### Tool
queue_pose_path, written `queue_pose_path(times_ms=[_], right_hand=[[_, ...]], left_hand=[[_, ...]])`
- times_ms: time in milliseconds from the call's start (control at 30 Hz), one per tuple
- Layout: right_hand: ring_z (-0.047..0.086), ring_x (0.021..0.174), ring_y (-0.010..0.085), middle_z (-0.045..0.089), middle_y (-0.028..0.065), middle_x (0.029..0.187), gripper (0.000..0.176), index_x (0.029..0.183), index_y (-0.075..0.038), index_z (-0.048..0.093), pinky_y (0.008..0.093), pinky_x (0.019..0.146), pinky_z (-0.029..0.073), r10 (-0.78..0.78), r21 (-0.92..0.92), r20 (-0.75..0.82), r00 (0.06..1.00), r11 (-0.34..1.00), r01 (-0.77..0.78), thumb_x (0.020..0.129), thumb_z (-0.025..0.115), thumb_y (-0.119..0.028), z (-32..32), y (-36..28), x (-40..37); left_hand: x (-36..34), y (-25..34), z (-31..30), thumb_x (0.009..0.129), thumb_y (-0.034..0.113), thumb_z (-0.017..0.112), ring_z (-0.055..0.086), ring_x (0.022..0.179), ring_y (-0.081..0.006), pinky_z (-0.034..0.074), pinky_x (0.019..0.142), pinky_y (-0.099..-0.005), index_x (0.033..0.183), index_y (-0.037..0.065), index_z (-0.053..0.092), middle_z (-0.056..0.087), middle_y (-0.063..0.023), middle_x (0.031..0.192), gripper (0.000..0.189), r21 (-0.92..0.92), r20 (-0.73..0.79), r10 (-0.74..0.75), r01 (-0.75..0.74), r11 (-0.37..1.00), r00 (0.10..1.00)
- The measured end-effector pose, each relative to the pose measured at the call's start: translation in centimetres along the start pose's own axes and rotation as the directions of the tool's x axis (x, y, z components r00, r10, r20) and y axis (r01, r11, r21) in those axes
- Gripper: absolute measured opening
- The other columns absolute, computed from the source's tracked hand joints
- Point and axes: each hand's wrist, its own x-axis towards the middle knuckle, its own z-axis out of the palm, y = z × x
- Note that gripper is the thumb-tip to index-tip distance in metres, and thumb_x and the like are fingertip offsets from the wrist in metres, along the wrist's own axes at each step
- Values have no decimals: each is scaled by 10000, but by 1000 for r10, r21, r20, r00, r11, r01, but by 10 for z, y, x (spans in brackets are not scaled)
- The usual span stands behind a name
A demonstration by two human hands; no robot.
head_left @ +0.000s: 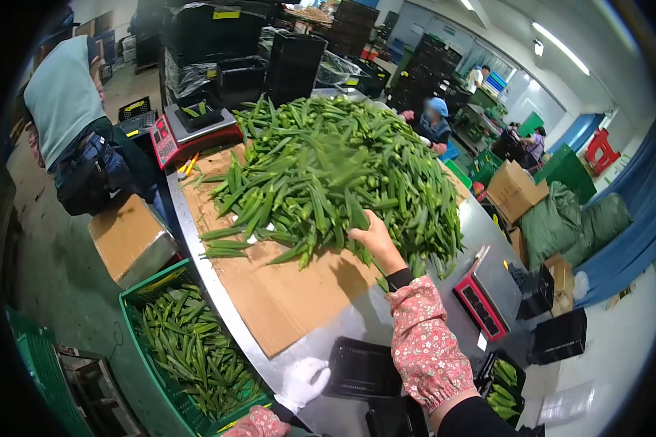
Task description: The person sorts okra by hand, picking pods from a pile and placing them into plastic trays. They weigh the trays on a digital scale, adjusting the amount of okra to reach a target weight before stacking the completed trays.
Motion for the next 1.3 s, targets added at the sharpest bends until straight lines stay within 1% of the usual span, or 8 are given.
queue_pose_path(times_ms=[67,200,633,867,967,1033,1100,1300], right_hand=[[667,892,206,680,122,1011,490,1247,7,527,345,817,535,101,534,132,986,831,-156,800,717,-58,-8,-3,-28],[663,906,218,663,104,1031,521,1301,5,494,360,833,546,75,788,326,942,529,-315,825,703,-31,-25,-4,-88],[649,903,208,627,89,999,595,1354,-16,443,371,832,533,131,784,472,872,390,-483,822,708,-46,-53,9,-227],[653,931,191,646,86,1053,539,1342,1,473,320,866,514,234,401,531,815,777,-485,848,684,-54,-45,19,-267],[644,1003,303,653,160,1081,502,1272,-7,502,377,892,499,127,-147,377,917,986,-76,800,664,-60,-30,26,-284],[597,1061,399,617,220,1128,527,1260,-25,512,444,906,480,-160,-352,301,940,898,265,755,657,-61,-13,46,-296],[594,931,352,605,153,1002,557,1275,-56,521,438,789,459,-225,-586,315,922,718,375,742,681,-76,-5,34,-307],[543,1012,289,583,104,1087,758,1353,-62,507,417,869,402,-198,-722,367,909,555,413,684,811,-249,9,42,-323]], left_hand=[[-1,-2,2,802,122,710,679,770,-285,547,702,-372,875,53,698,696,-107,847,101,-15,5,-4,4,1000,1000],[-6,-8,7,790,133,722,677,784,-300,545,731,-381,900,43,698,694,-120,856,144,-3,-15,15,-15,1000,1000],[-7,8,-1,833,277,720,639,1020,-335,487,920,-418,1089,10,687,690,-178,1056,372,51,267,-229,223,973,936],[-18,-11,8,847,329,707,645,979,-350,494,891,-428,1062,26,697,697,-178,1014,372,83,191,-219,207,975,957],[-26,-22,17,873,240,701,659,903,-270,518,845,-376,1061,-8,676,694,-144,967,312,4,174,-218,220,975,960],[-15,3,9,885,219,680,653,892,-278,515,836,-377,1035,-2,678,689,-140,951,267,-224,178,-152,190,956,972],[-8,18,-4,871,248,676,650,906,-314,511,854,-393,1031,14,683,681,-162,966,283,-7,195,-112,116,993,974],[-12,8,-1,851,268,683,649,844,-321,529,761,-388,949,30,684,654,-135,905,258,38,93,-33,30,999,995]])
